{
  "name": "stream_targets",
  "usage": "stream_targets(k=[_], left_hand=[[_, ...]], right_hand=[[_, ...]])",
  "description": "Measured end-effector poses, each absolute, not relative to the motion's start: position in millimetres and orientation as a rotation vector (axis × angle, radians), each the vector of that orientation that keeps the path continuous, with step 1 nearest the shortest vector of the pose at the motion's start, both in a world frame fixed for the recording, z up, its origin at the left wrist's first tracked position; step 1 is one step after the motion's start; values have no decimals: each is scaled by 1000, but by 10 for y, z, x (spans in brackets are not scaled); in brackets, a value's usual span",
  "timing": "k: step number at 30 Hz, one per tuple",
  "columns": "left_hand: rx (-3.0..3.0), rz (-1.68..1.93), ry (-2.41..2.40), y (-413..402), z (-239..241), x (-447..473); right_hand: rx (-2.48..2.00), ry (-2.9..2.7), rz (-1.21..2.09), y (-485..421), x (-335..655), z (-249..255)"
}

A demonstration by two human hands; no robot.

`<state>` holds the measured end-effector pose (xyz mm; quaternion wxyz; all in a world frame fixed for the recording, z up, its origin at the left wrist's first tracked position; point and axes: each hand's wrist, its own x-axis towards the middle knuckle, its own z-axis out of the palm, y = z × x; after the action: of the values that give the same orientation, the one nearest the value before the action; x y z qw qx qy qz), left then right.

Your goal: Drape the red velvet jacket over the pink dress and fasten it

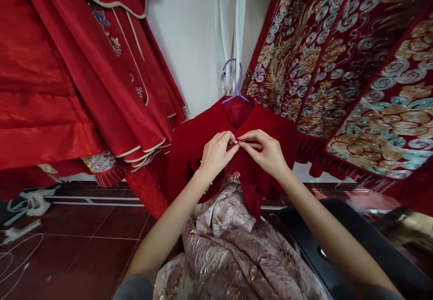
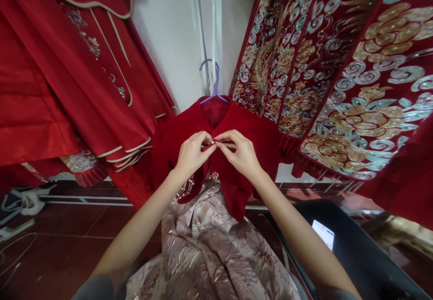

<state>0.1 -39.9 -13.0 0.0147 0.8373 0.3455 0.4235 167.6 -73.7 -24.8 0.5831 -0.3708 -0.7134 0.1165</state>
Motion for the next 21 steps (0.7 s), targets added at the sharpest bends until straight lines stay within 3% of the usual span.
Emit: stream_targets(k=[21], left_hand=[[3036,1244,968,-259,-119,6]], right_hand=[[-834,-1650,500,-596,1710,-254]])
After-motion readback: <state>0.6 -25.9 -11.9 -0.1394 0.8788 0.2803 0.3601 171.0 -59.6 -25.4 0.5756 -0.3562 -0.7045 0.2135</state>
